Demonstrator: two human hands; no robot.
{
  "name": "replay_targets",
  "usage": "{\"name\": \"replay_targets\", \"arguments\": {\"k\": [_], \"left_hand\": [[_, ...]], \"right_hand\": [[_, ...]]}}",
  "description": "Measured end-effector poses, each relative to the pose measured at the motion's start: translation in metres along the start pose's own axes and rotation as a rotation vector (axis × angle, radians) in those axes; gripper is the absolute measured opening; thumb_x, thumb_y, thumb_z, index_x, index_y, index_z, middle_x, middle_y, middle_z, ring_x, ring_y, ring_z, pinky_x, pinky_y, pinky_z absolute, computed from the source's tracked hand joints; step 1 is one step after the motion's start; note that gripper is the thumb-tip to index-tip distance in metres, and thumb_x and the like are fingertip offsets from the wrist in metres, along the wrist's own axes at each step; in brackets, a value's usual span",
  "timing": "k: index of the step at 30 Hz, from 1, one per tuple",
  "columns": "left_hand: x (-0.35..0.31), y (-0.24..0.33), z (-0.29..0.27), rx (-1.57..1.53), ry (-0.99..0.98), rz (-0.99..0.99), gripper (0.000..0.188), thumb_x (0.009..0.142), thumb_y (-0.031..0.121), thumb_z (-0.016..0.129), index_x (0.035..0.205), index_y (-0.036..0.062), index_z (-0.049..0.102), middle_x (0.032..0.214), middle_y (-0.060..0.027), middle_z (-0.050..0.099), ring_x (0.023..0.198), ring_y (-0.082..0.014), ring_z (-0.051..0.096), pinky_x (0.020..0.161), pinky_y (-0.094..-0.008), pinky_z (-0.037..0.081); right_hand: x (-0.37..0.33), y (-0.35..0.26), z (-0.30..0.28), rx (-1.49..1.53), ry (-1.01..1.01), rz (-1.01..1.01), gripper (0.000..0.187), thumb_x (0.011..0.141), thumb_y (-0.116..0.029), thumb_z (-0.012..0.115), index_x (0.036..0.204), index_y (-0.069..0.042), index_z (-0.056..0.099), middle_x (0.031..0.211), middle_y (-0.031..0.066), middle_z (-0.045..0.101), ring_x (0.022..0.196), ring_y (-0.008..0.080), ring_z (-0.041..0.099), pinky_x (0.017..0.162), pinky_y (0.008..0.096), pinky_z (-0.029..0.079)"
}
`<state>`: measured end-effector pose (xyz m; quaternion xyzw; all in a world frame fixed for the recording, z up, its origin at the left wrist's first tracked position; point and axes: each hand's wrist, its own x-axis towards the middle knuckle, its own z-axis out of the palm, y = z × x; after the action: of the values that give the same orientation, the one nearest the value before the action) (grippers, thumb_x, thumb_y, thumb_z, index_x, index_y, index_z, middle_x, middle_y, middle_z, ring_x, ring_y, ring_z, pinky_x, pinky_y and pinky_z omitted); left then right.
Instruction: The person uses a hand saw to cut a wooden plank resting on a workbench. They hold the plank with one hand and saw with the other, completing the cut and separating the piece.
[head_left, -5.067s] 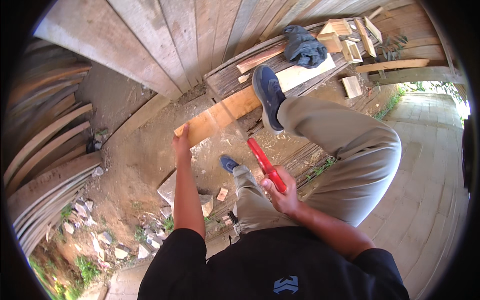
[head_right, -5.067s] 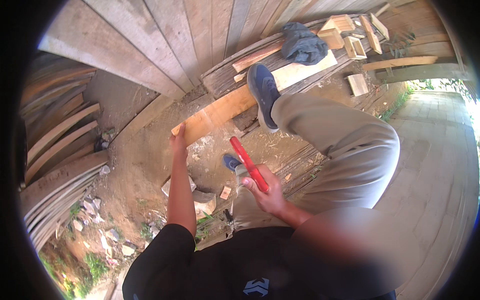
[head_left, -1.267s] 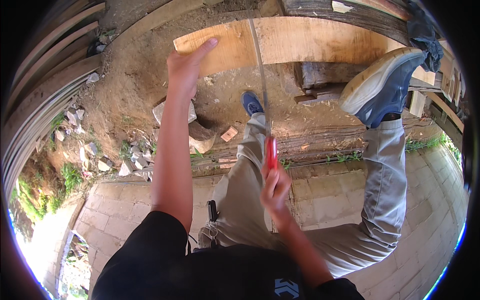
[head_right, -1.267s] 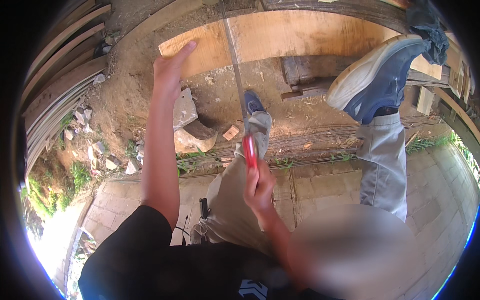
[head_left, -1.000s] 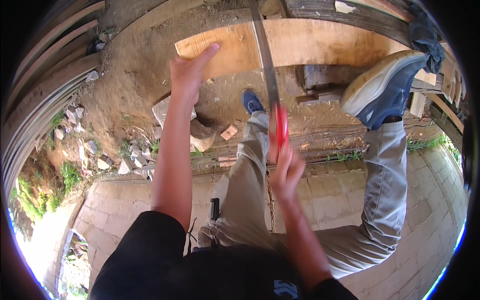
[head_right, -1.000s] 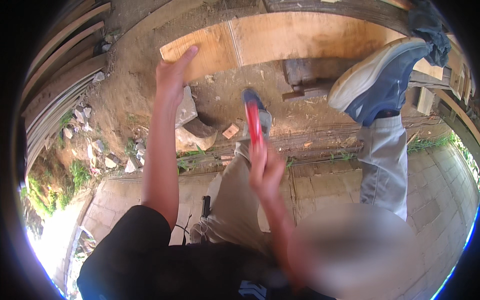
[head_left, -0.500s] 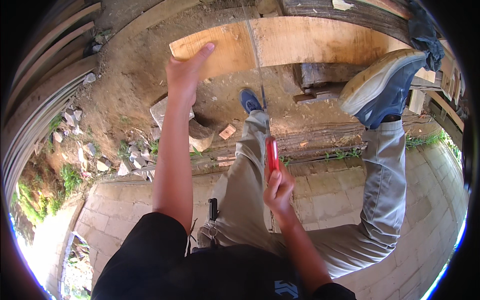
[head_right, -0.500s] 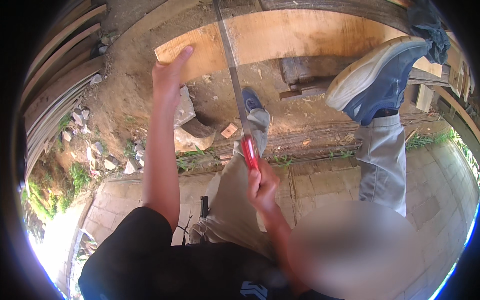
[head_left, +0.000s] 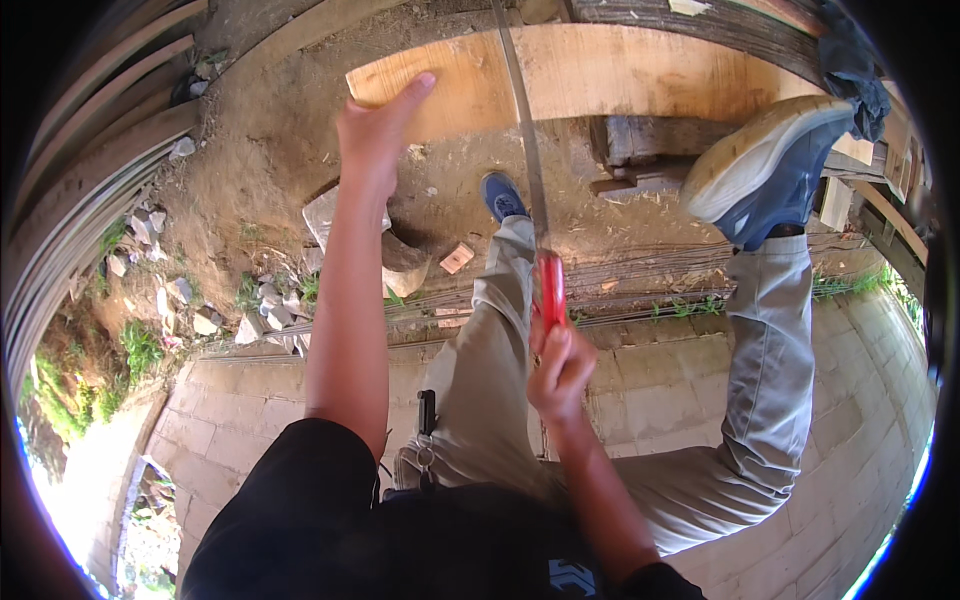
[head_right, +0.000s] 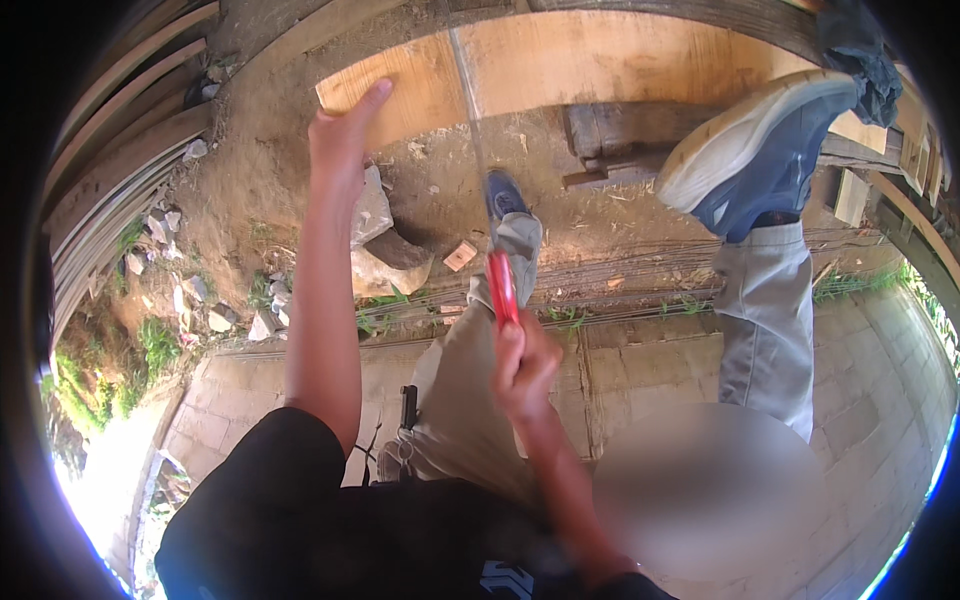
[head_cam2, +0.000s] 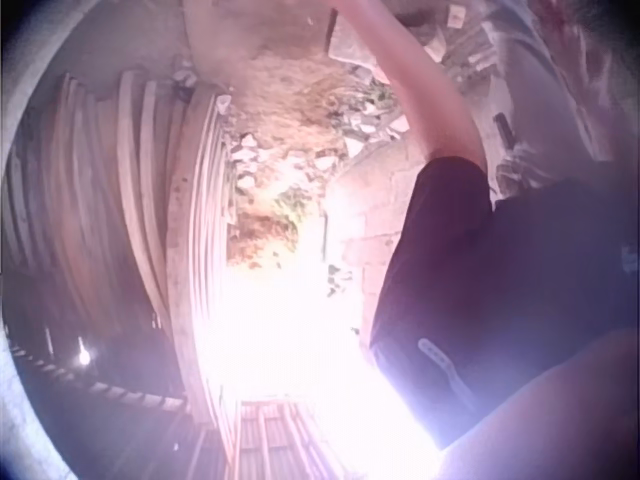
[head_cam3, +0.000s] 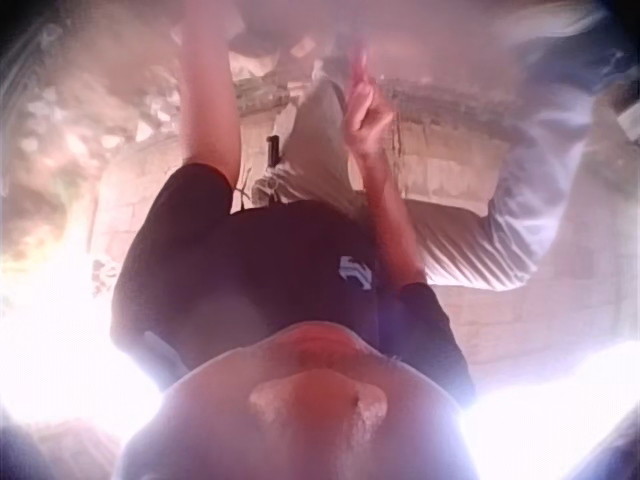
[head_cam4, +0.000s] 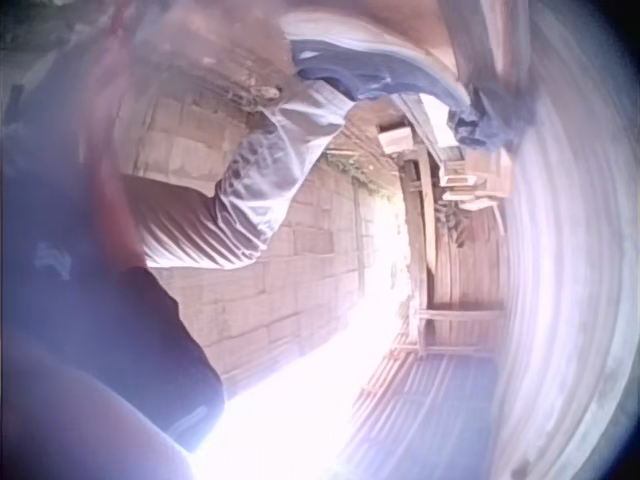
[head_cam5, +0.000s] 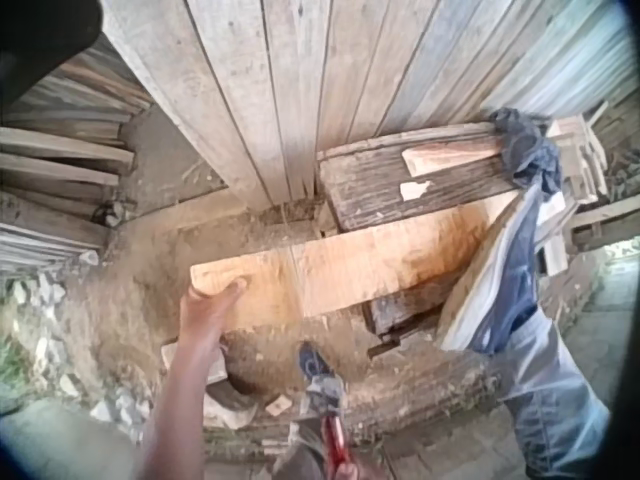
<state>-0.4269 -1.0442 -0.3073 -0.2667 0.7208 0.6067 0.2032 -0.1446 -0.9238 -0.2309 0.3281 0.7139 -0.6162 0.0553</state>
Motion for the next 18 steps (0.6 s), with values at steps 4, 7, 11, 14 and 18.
{"name": "replay_targets", "arguments": {"k": [4,7,11,14,18], "left_hand": [[0.006,-0.012,-0.004,-0.046,-0.028,0.029,0.036,0.077,0.018,0.087,0.095,-0.0074,0.070,0.092,-0.0171,0.072,0.084,-0.0190,0.071,0.076,-0.0318,0.057],[0.000,-0.018,-0.004,-0.042,-0.001,0.022,0.037,0.076,0.017,0.087,0.096,-0.0089,0.069,0.093,-0.0178,0.072,0.084,-0.0200,0.071,0.077,-0.0321,0.057],[0.004,-0.025,-0.008,-0.083,0.005,0.063,0.044,0.075,0.016,0.088,0.102,-0.0098,0.067,0.097,-0.0187,0.072,0.084,-0.0203,0.070,0.079,-0.0323,0.057],[0.007,-0.023,-0.012,-0.123,-0.042,0.083,0.046,0.075,0.018,0.088,0.105,-0.0088,0.065,0.097,-0.0176,0.072,0.084,-0.0198,0.070,0.079,-0.0321,0.057],[0.001,-0.016,-0.005,-0.069,-0.015,0.036,0.042,0.076,0.018,0.088,0.104,-0.0052,0.067,0.097,-0.0155,0.072,0.084,-0.0193,0.071,0.078,-0.0322,0.057]], "right_hand": [[0.004,0.013,-0.001,0.133,0.025,-0.012,0.037,0.105,-0.025,0.042,0.081,-0.001,0.055,0.065,0.0032,0.048,0.054,0.0112,0.045,0.049,0.0300,0.035],[0.000,0.023,-0.006,0.187,0.041,-0.025,0.038,0.105,-0.026,0.041,0.081,-0.001,0.054,0.066,0.0022,0.048,0.055,0.0108,0.044,0.050,0.0291,0.034],[-0.025,0.030,-0.003,0.112,0.008,0.052,0.039,0.106,-0.029,0.040,0.085,0.000,0.055,0.067,0.0033,0.049,0.056,0.0112,0.045,0.050,0.0299,0.034],[-0.063,0.049,0.004,0.014,0.008,-0.057,0.041,0.105,-0.033,0.040,0.087,-0.001,0.056,0.068,0.0064,0.052,0.054,0.0145,0.048,0.050,0.0314,0.035],[-0.057,0.040,-0.001,0.068,0.004,-0.025,0.042,0.105,-0.032,0.039,0.084,0.000,0.056,0.067,0.0072,0.053,0.054,0.0154,0.048,0.050,0.0318,0.036]]}}
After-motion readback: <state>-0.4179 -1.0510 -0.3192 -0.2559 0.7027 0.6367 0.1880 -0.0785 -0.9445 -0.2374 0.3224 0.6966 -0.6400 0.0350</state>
